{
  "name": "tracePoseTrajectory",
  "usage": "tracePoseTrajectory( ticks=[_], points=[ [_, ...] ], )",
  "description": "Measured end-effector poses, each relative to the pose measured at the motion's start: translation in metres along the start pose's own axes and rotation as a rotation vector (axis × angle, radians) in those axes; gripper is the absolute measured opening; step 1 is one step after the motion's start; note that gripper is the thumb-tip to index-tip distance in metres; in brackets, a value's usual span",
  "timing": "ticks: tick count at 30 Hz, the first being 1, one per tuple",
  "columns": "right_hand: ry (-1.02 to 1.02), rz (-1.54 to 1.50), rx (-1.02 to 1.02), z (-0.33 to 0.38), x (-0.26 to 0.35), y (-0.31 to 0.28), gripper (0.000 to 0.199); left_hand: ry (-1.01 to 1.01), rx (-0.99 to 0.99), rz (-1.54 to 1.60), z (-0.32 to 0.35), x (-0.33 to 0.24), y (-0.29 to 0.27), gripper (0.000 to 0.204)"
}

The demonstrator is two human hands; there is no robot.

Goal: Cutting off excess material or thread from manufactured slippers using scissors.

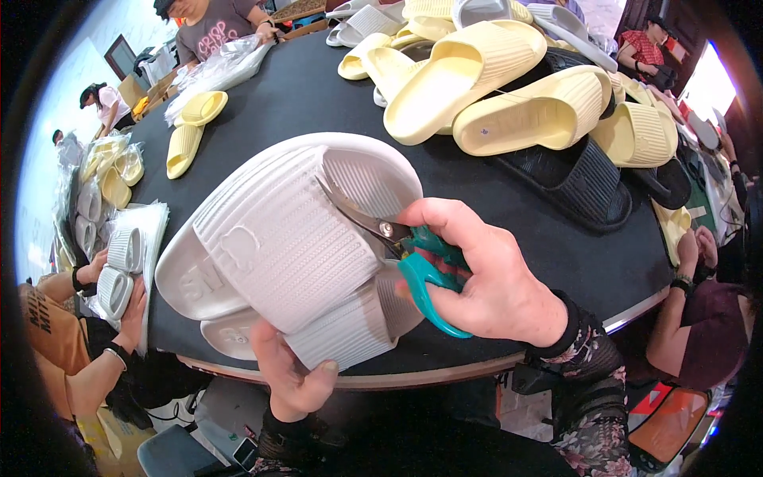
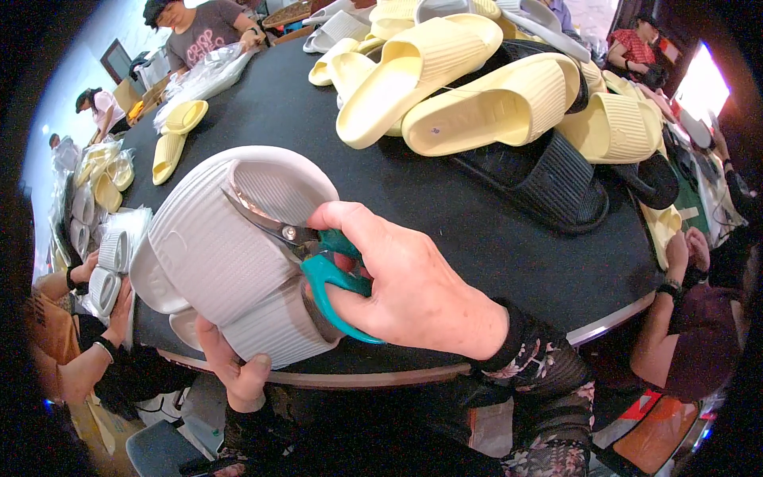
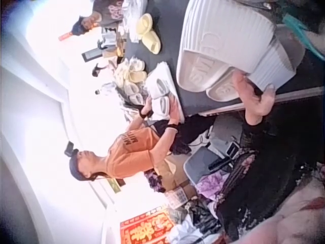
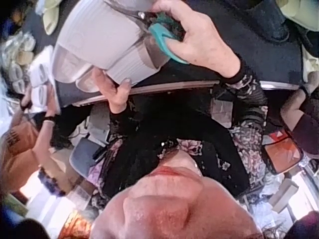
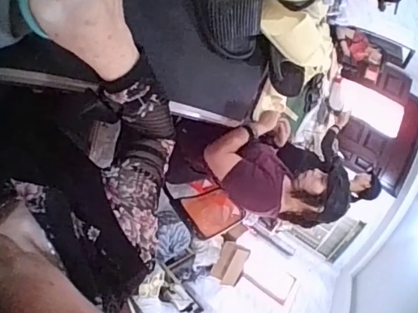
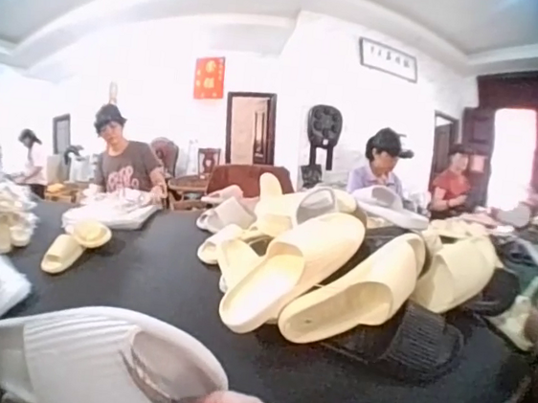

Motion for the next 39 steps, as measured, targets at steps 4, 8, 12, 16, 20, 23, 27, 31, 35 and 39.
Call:
tracePoseTrajectory(
  ticks=[4, 8, 12, 16, 20, 23, 27, 31, 35, 39],
  points=[
    [-0.014, 0.027, 0.008, 0.001, -0.006, 0.001, 0.043, 0.042, 0.019, -0.036, -0.001, 0.001, 0.000, 0.076],
    [-0.049, 0.053, -0.049, 0.002, -0.008, 0.004, 0.047, 0.046, 0.015, -0.035, -0.001, 0.000, 0.000, 0.076],
    [-0.115, 0.041, -0.100, 0.002, -0.010, 0.004, 0.047, 0.094, 0.037, -0.052, -0.001, 0.002, -0.002, 0.076],
    [-0.033, -0.025, -0.085, 0.004, -0.009, 0.001, 0.047, 0.008, -0.051, -0.023, 0.000, 0.003, 0.000, 0.077],
    [-0.026, -0.078, -0.084, 0.003, -0.013, 0.005, 0.048, 0.012, -0.105, 0.002, -0.008, 0.003, 0.000, 0.075],
    [-0.029, -0.113, -0.106, 0.004, -0.017, 0.006, 0.046, -0.001, -0.118, 0.051, -0.010, 0.002, 0.002, 0.074],
    [-0.034, -0.124, -0.088, 0.006, -0.021, 0.007, 0.043, -0.073, -0.076, 0.082, -0.017, -0.003, 0.004, 0.074],
    [-0.048, -0.063, -0.070, 0.005, -0.016, 0.004, 0.040, -0.151, -0.079, 0.046, -0.021, -0.007, 0.006, 0.074],
    [-0.130, -0.034, -0.022, 0.008, -0.017, 0.006, 0.037, -0.141, -0.095, 0.026, -0.018, -0.011, 0.008, 0.073],
    [-0.140, 0.025, 0.018, 0.012, -0.020, 0.006, 0.038, -0.154, -0.081, -0.006, -0.022, -0.007, 0.005, 0.071]
  ],
)
Point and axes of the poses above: each hand's wrist, its own z-axis away from the middle knuckle, its own y-axis out of the palm, x = y × z, the point moved 2 cm from there along -z, towards the middle knuckle, and after that the axes turned 10 degrees about -y, right-handed, at the moved point
